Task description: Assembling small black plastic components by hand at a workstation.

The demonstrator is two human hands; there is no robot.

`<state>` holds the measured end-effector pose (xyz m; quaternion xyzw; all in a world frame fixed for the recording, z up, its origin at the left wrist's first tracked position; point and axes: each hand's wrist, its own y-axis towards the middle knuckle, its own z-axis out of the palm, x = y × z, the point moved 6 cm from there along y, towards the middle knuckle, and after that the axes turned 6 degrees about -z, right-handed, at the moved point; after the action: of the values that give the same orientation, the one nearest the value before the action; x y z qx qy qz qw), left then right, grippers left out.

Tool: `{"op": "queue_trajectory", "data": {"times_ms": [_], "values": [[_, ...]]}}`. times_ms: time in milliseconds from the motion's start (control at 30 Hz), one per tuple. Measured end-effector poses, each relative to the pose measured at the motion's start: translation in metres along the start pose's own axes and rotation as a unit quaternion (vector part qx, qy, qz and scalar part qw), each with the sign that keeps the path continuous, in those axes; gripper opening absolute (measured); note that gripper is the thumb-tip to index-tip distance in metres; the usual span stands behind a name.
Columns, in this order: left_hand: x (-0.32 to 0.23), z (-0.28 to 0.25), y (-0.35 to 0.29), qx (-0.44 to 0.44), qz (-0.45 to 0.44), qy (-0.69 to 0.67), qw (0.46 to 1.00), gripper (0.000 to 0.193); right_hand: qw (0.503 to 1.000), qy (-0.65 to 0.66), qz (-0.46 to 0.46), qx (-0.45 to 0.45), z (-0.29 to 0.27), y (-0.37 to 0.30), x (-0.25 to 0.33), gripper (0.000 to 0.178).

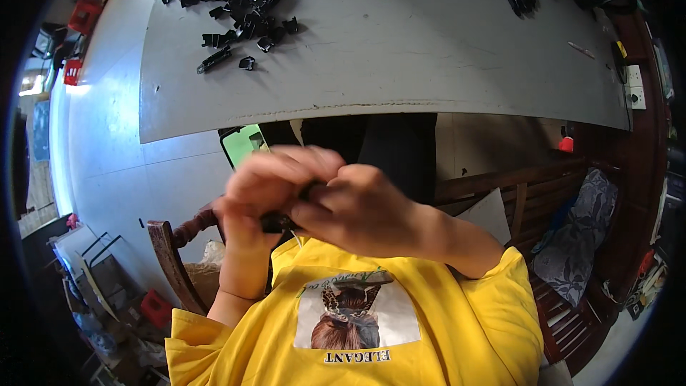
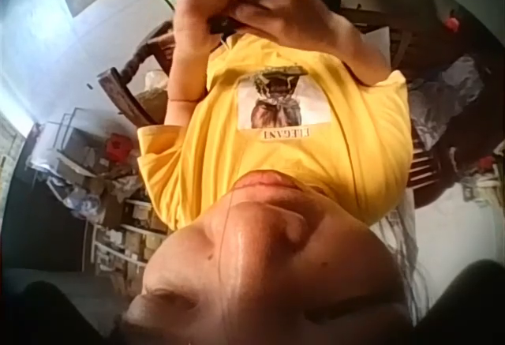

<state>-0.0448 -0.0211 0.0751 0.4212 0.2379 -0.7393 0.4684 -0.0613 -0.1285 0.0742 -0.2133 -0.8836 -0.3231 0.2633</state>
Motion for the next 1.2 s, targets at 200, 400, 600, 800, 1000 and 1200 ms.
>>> {"op": "queue_trajectory", "data": {"times_ms": [200, 400, 600, 800, 1000, 1200], "values": [[-0.002, 0.024, 0.001, 0.095, 0.020, 0.072, 0.993, 0.066, 0.996, 0.066, -0.022, -0.061, 0.013, -0.017, 0.012, 0.017], [0.019, 0.004, 0.008, 0.016, 0.040, 0.172, 0.984, 0.051, 0.974, 0.146, 0.120, -0.127, 0.026, -0.009, -0.016, 0.010], [-0.016, -0.056, 0.035, -0.215, 0.222, 0.608, 0.731, 0.020, 0.954, -0.101, 0.177, -0.221, -0.096, -0.025, -0.118, 0.024], [-0.015, -0.107, 0.062, -0.219, 0.228, 0.650, 0.691, 0.025, 0.776, -0.512, 0.293, -0.224, -0.238, -0.090, -0.252, 0.024], [-0.016, -0.114, 0.064, -0.237, 0.189, 0.599, 0.742, 0.030, 0.756, -0.366, 0.470, -0.271, -0.270, -0.141, -0.335, 0.035], [-0.016, -0.109, 0.066, -0.238, 0.174, 0.604, 0.740, 0.027, 0.884, -0.297, 0.306, -0.192, -0.145, -0.056, -0.244, 0.046]]}}
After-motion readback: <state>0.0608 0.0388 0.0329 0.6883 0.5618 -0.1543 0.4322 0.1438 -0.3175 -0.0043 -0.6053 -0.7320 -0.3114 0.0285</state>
